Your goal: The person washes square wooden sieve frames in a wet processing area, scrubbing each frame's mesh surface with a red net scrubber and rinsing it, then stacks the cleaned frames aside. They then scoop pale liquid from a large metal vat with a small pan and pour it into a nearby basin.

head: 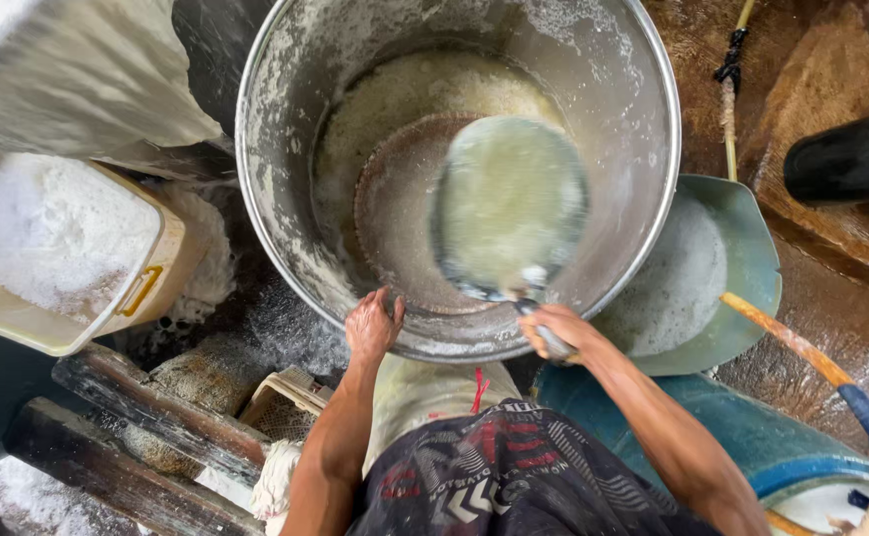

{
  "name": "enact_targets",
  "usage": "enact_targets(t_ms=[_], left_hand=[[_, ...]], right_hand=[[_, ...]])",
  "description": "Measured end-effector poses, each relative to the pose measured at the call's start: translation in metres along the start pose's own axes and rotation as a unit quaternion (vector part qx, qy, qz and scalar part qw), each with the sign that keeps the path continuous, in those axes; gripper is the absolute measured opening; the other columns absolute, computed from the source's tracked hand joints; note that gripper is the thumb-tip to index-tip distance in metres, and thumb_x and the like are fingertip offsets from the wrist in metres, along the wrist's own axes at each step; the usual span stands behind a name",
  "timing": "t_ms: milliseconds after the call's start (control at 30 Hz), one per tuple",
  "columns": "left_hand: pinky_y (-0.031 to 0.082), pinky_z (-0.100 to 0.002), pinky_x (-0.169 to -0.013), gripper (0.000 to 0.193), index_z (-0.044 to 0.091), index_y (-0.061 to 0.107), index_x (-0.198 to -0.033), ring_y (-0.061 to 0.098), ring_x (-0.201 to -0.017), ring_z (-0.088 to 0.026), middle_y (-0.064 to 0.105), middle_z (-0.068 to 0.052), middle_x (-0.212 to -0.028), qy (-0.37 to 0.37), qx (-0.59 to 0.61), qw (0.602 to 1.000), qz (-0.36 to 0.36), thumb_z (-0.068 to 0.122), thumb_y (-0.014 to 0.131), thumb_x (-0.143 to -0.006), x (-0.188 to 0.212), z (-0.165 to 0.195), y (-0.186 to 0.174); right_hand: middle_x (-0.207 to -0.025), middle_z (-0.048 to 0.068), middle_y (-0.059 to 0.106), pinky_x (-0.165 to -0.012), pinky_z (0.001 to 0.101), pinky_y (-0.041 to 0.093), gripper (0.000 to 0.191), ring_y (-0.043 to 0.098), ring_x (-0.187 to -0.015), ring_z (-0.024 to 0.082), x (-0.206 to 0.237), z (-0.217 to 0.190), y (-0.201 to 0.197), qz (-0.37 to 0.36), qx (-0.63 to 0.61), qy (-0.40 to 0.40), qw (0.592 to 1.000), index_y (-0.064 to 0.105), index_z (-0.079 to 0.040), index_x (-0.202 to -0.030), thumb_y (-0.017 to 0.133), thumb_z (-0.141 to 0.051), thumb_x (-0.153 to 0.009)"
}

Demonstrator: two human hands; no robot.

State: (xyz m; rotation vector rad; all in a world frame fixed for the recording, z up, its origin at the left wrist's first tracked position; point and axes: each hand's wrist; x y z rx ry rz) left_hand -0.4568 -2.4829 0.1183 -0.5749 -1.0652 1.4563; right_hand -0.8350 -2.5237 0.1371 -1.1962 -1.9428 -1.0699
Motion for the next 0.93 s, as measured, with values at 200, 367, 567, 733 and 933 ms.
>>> enact_targets(t_ms=[200, 367, 567, 733, 933], left_hand=[[0.056, -0.050, -0.082, 0.035, 0.011, 0.070, -0.110, 0.071, -0.096, -0.036, 0.073, -0.014, -0.101, 0.052, -0.010, 0.998, -0.033, 0.041, 0.065, -0.094, 0.002, -0.016, 0.009], [0.056, -0.054, -0.078, 0.034, 0.011, 0.070, -0.110, 0.071, -0.093, -0.037, 0.074, -0.013, -0.101, 0.059, 0.002, 0.997, -0.045, 0.040, 0.066, -0.092, 0.002, -0.015, 0.008], [0.056, -0.053, -0.079, 0.032, 0.011, 0.070, -0.108, 0.071, -0.093, -0.037, 0.074, -0.014, -0.099, 0.042, -0.008, 0.997, -0.065, 0.039, 0.065, -0.094, 0.004, -0.011, 0.005], [0.057, -0.052, -0.079, 0.030, 0.011, 0.070, -0.109, 0.071, -0.092, -0.037, 0.074, -0.013, -0.100, 0.033, -0.006, 0.998, -0.045, 0.036, 0.065, -0.094, 0.006, -0.008, 0.002], [0.055, -0.051, -0.083, 0.037, 0.011, 0.069, -0.119, 0.070, -0.099, -0.036, 0.073, -0.015, -0.106, -0.005, -0.010, 0.999, -0.046, 0.037, 0.067, -0.093, 0.002, -0.008, 0.005]], right_hand=[[-0.067, 0.004, 0.056, -0.044, 0.0311, 0.044, 0.033, 0.052, -0.051, 0.015, 0.171, 0.094, -0.036, 0.121, -0.167, -0.014, 0.978, 0.062, 0.006, -0.108, 0.063, -0.023, -0.092], [-0.074, -0.002, 0.054, -0.047, 0.0269, 0.043, 0.037, 0.052, -0.054, 0.011, 0.279, 0.174, -0.043, 0.194, -0.394, 0.034, 0.898, 0.058, 0.002, -0.114, 0.060, -0.028, -0.093], [-0.086, -0.001, 0.056, -0.056, 0.0237, 0.047, 0.037, 0.054, -0.063, 0.005, 0.284, 0.179, -0.062, 0.018, -0.613, -0.189, 0.767, 0.052, 0.012, -0.125, 0.062, -0.016, -0.103], [-0.082, -0.003, 0.051, -0.056, 0.0260, 0.045, 0.031, 0.050, -0.063, 0.008, 0.204, 0.109, -0.093, 0.014, -0.556, -0.250, 0.792, 0.054, 0.007, -0.122, 0.063, -0.017, -0.106], [-0.081, 0.006, 0.058, -0.053, 0.0377, 0.048, 0.028, 0.057, -0.064, 0.019, 0.048, 0.017, -0.092, 0.252, -0.196, -0.177, 0.931, 0.054, 0.000, -0.107, 0.073, -0.019, -0.096]])
Point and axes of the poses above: each hand's wrist, its own x-axis away from the middle knuckle, its own y-axis out of the palm, z = x × y
